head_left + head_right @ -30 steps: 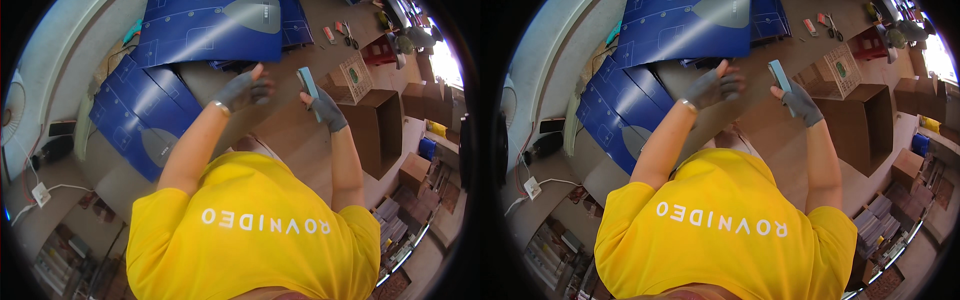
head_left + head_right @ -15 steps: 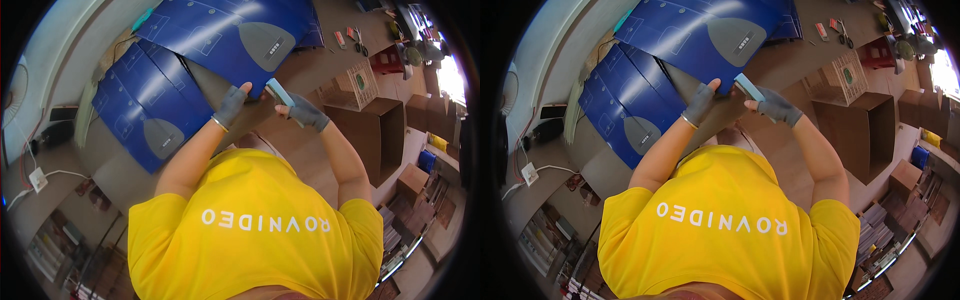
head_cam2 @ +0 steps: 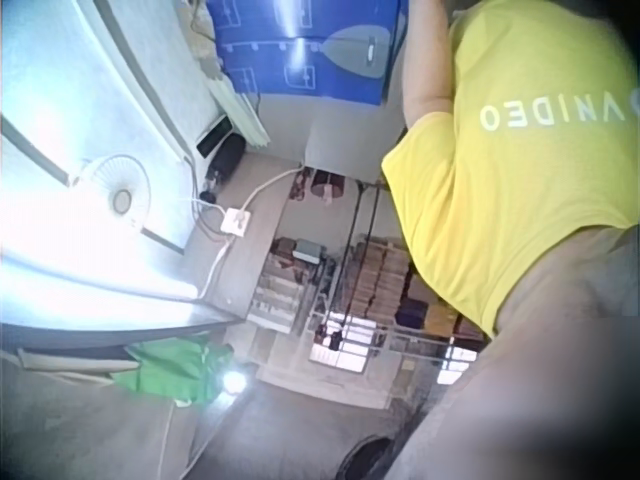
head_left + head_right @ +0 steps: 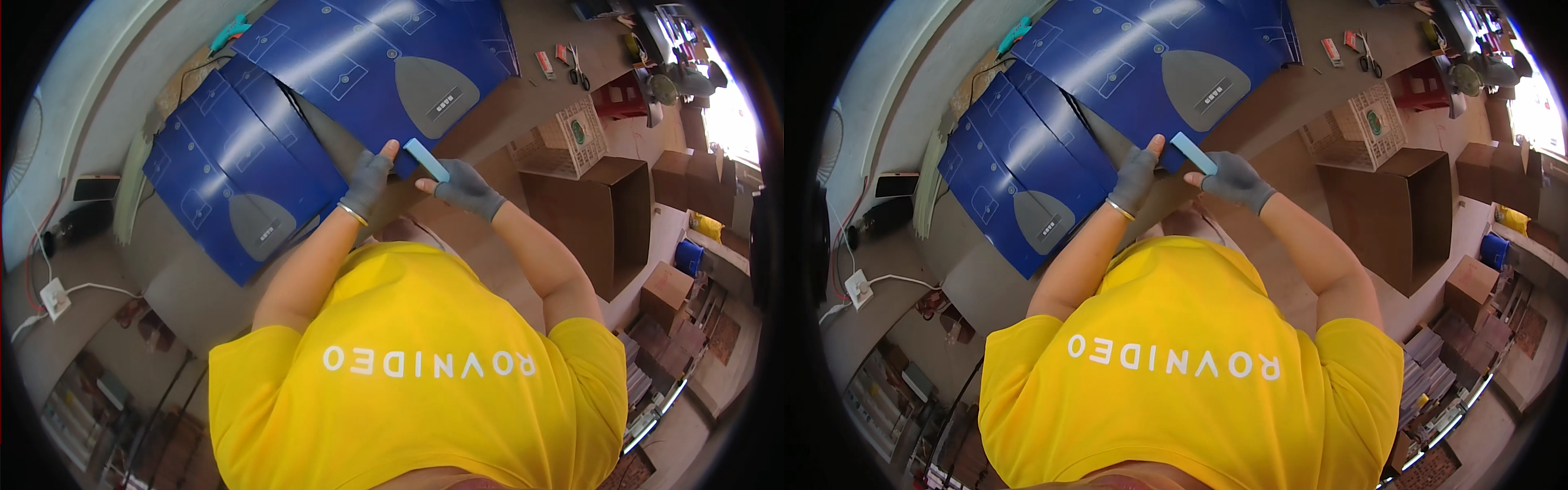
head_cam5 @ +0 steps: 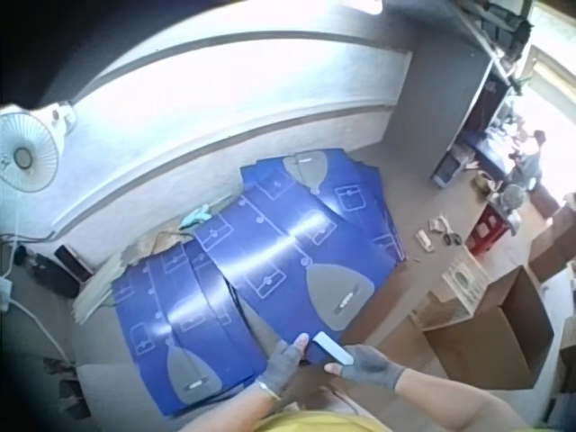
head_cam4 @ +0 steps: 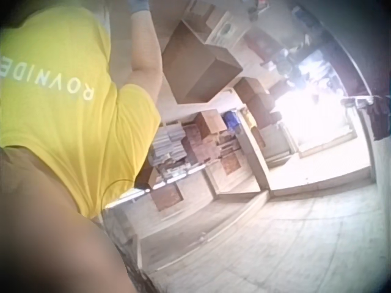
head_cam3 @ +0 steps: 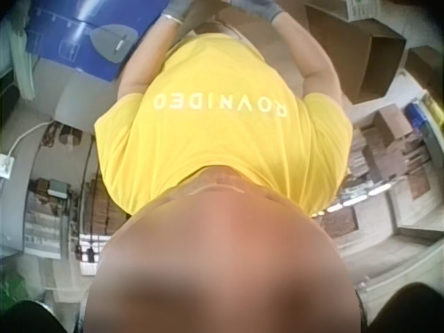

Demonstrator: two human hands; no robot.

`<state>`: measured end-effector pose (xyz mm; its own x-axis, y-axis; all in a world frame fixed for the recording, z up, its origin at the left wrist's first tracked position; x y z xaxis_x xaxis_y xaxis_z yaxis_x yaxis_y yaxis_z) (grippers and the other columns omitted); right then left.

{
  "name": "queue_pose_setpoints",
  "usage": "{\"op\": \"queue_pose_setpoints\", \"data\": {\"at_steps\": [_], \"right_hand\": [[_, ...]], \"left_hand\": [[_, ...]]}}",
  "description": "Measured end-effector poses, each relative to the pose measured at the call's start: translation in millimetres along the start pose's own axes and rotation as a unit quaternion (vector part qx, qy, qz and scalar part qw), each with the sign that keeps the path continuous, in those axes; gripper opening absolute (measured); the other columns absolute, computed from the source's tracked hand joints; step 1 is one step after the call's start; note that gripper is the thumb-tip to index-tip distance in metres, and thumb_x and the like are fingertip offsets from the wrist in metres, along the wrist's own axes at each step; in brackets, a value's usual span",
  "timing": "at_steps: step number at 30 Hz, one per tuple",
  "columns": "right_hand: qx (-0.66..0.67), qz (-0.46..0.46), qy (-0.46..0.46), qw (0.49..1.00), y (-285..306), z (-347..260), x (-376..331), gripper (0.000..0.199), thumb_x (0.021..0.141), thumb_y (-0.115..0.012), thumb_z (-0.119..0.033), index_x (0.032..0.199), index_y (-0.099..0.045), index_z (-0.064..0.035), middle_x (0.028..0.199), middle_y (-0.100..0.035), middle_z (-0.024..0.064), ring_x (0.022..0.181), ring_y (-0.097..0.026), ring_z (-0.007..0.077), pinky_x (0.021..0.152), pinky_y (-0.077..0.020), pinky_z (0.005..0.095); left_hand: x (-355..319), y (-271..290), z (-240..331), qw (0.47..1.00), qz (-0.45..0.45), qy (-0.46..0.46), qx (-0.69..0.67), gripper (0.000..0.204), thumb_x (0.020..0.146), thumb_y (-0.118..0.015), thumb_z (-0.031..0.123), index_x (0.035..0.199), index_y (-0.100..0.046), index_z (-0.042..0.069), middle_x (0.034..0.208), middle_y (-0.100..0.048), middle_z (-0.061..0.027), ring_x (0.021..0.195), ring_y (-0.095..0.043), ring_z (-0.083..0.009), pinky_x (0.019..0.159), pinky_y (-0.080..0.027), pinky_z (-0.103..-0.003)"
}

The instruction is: Stapling blue cardboard folders or packaging materials.

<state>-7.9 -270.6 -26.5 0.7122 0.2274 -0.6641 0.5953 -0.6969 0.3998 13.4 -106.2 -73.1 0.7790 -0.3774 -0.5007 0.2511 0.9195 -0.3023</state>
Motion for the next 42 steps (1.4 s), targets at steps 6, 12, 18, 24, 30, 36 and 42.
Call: {"op": "queue_pose_setpoints", "data": {"at_steps": [6,12,18,24,30,36,42], "right_hand": [[0.131,0.153,0.052,0.978,61.4,20.9,-2.8,0.039,0.086,-0.065,-0.042,0.098,-0.058,-0.0050,0.066,-0.056,0.0023,0.061,-0.055,0.0129,0.056,-0.0458,0.0280],[0.100,0.128,-0.037,0.986,73.7,33.1,-5.9,0.039,0.087,-0.067,-0.039,0.098,-0.060,-0.0021,0.063,-0.055,0.0026,0.053,-0.055,0.0113,0.048,-0.0446,0.0265],[0.065,0.120,-0.082,0.987,32.9,20.4,-7.5,0.040,0.086,-0.066,-0.042,0.092,-0.057,-0.0037,0.064,-0.054,0.0032,0.055,-0.054,0.0122,0.042,-0.0409,0.0272],[0.144,0.010,0.124,0.982,-33.0,-4.7,-11.1,0.043,0.084,-0.069,-0.041,0.099,-0.056,-0.0036,0.080,-0.059,0.0048,0.072,-0.057,0.0139,0.062,-0.0480,0.0306],[0.272,0.051,0.025,0.961,3.3,37.7,-14.2,0.042,0.089,-0.063,-0.042,0.106,-0.057,-0.0045,0.091,-0.059,0.0039,0.084,-0.056,0.0124,0.074,-0.0458,0.0261],[0.261,0.095,0.031,0.960,30.3,29.6,-20.1,0.036,0.093,-0.059,-0.039,0.106,-0.055,-0.0060,0.090,-0.059,0.0023,0.086,-0.056,0.0109,0.073,-0.0459,0.0262],[0.261,0.090,0.048,0.960,21.4,30.4,-21.6,0.036,0.093,-0.060,-0.037,0.110,-0.054,-0.0058,0.090,-0.057,0.0020,0.087,-0.056,0.0109,0.073,-0.0460,0.0255]], "left_hand": [[-36.1,32.8,36.2,0.984,0.054,-0.025,-0.169,0.041,0.092,-0.060,0.026,0.125,-0.046,0.005,0.105,-0.059,-0.0079,0.092,-0.059,-0.0176,0.071,-0.055,-0.035],[-53.6,50.8,30.1,0.991,0.065,0.021,-0.114,0.051,0.092,-0.058,0.022,0.136,-0.034,0.009,0.116,-0.056,-0.0087,0.099,-0.060,-0.0216,0.074,-0.056,-0.040],[-91.1,79.8,19.2,0.989,0.097,-0.007,-0.112,0.056,0.092,-0.058,0.019,0.139,-0.032,0.010,0.121,-0.053,-0.0092,0.106,-0.057,-0.0208,0.075,-0.056,-0.037],[-177.0,178.7,9.5,0.978,0.180,-0.039,-0.098,0.060,0.088,-0.058,0.012,0.142,-0.034,0.003,0.127,-0.053,-0.0099,0.114,-0.054,-0.0239,0.100,-0.043,-0.036],[-188.3,236.8,53.6,0.640,0.404,0.015,0.653,0.065,0.085,-0.067,0.036,0.132,-0.043,-0.001,0.120,-0.054,-0.0249,0.104,-0.057,-0.0293,0.090,-0.046,-0.036],[5.8,99.2,119.1,0.929,0.246,-0.070,0.266,0.083,0.079,-0.064,0.060,0.126,-0.048,-0.007,0.102,-0.064,-0.0176,0.102,-0.060,-0.0267,0.092,-0.043,-0.035],[83.4,71.5,121.3,0.882,0.291,-0.135,0.345,0.098,0.073,-0.072,0.055,0.135,-0.031,-0.010,0.111,-0.062,-0.0246,0.112,-0.058,-0.0349,0.102,-0.039,-0.039]]}}
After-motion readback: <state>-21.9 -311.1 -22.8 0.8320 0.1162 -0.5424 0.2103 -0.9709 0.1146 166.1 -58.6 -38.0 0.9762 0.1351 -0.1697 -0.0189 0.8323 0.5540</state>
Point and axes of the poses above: each hand's wrist, its own x-axis towards the middle knuckle, its own y-axis out of the back of the hand, z = x × y, the point moved 6 cm from there along x, towards the middle knuckle
